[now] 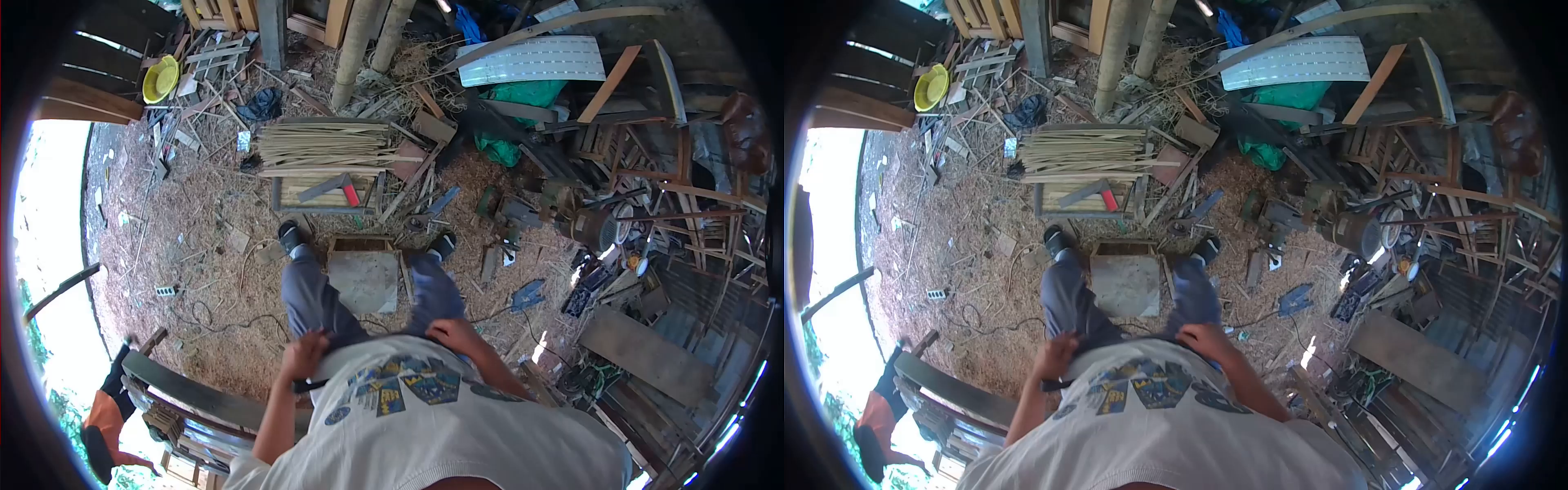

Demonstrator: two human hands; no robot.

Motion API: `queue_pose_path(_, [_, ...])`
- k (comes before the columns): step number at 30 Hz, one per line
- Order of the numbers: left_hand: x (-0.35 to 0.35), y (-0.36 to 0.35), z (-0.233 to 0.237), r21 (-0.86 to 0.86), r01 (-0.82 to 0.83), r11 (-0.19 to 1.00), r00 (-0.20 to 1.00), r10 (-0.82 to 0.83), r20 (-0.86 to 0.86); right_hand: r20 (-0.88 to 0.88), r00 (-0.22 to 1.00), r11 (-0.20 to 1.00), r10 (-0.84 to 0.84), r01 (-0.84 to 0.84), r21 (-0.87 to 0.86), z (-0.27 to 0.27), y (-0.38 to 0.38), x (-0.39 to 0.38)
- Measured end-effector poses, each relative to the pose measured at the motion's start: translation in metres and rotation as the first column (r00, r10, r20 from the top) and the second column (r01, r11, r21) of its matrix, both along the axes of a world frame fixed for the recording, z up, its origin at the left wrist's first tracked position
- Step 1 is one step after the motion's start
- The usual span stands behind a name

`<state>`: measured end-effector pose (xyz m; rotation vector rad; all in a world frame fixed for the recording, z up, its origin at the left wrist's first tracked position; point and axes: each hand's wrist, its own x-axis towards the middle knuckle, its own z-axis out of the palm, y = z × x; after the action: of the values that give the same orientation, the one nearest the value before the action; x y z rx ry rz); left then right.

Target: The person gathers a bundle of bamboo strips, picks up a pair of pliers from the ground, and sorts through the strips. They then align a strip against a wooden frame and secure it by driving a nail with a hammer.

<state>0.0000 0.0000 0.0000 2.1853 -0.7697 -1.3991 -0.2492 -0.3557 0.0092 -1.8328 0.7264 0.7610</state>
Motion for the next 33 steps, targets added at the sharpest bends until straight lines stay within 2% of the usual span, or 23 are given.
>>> queue_pose_path(2, [-0.009,-0.012,-0.030,-0.139,0.118,0.983,0.984,-0.097,0.149,-0.066,0.996,0.997,0.064,-0.067,-0.034,-0.007,-0.026,-0.015])
queue_pose_path(3, [-0.006,0.000,-0.035,-0.071,0.191,0.979,0.962,-0.172,0.211,-0.067,0.993,0.984,-0.094,0.103,0.144,-0.069,-0.022,-0.021])
queue_pose_path(4, [-0.014,-0.009,-0.051,-0.131,0.249,0.959,0.945,-0.212,0.248,-0.125,0.962,0.947,-0.242,0.263,0.187,-0.090,-0.043,-0.030])
queue_pose_path(6, [0.015,-0.077,-0.078,0.144,0.248,0.958,0.965,-0.258,0.053,0.044,0.936,0.937,-0.350,0.350,0.000,-0.139,-0.098,-0.036])
queue_pose_path(7, [0.035,-0.098,-0.088,0.300,0.263,0.917,0.964,-0.261,-0.048,0.062,0.950,0.934,-0.306,0.312,-0.175,-0.166,-0.115,-0.034])
queue_pose_path(8, [0.048,-0.106,-0.108,0.204,0.275,0.940,0.958,-0.285,0.025,0.072,0.964,0.901,-0.257,0.266,-0.342,-0.193,-0.128,-0.027])
queue_pose_path(10, [0.080,-0.146,-0.132,0.203,0.361,0.910,0.921,-0.382,0.075,0.088,0.959,0.869,-0.270,0.282,-0.407,-0.240,-0.147,-0.003])
queue_pose_path(12, [0.108,-0.160,-0.182,-0.094,0.305,0.948,0.943,-0.286,0.169,0.103,0.949,0.907,-0.299,0.316,-0.277,-0.280,-0.160,0.026])
queue_pose_path(14, [0.132,-0.190,-0.204,-0.084,0.170,0.982,0.968,-0.150,0.199,0.093,0.954,0.945,-0.286,0.297,-0.139,-0.306,-0.156,0.047])
queue_pose_path(15, [0.142,-0.199,-0.221,-0.167,0.108,0.980,0.967,-0.065,0.247,0.094,0.963,0.962,-0.254,0.262,-0.073,-0.315,-0.155,0.060])
queue_pose_path(17, [0.161,-0.217,-0.245,-0.373,0.000,0.928,0.954,0.113,0.280,0.091,0.974,0.978,-0.207,0.207,0.009,-0.344,-0.153,0.075])
queue_pose_path(19, [0.171,-0.230,-0.258,-0.585,-0.098,0.805,0.933,0.279,0.228,0.069,0.983,0.985,-0.170,0.166,0.053,-0.378,-0.144,0.083])
queue_pose_path(20, [0.176,-0.230,-0.273,-0.586,-0.058,0.808,0.891,0.306,0.334,0.153,0.977,0.987,-0.149,0.138,0.080,-0.404,-0.142,0.082])
queue_pose_path(22, [0.184,-0.229,-0.304,-0.576,0.020,0.817,0.771,0.353,0.529,0.156,0.985,0.997,-0.072,0.076,-0.019,-0.425,-0.138,0.096])
queue_pose_path(23, [0.189,-0.229,-0.320,-0.590,0.113,0.799,0.676,0.373,0.635,0.155,0.987,0.996,-0.040,0.051,-0.072,-0.436,-0.135,0.102])
queue_pose_path(25, [0.199,-0.229,-0.352,-0.581,0.293,0.760,0.439,0.433,0.787,0.265,0.956,0.944,0.121,-0.028,-0.329,-0.466,-0.122,0.096])
queue_pose_path(26, [0.201,-0.221,-0.365,-0.574,0.269,0.774,0.465,0.418,0.781,0.301,0.931,0.890,0.207,-0.052,-0.453,-0.484,-0.117,0.094])
queue_pose_path(29, [0.201,-0.210,-0.355,-0.533,0.340,0.775,0.398,0.395,0.828,0.300,0.910,0.881,0.286,-0.126,-0.457,-0.473,-0.087,0.108])
queue_pose_path(33, [0.191,-0.180,-0.329,-0.738,0.182,0.650,0.398,0.638,0.660,0.350,0.892,0.844,0.287,-0.063,-0.532,-0.434,-0.031,0.129])
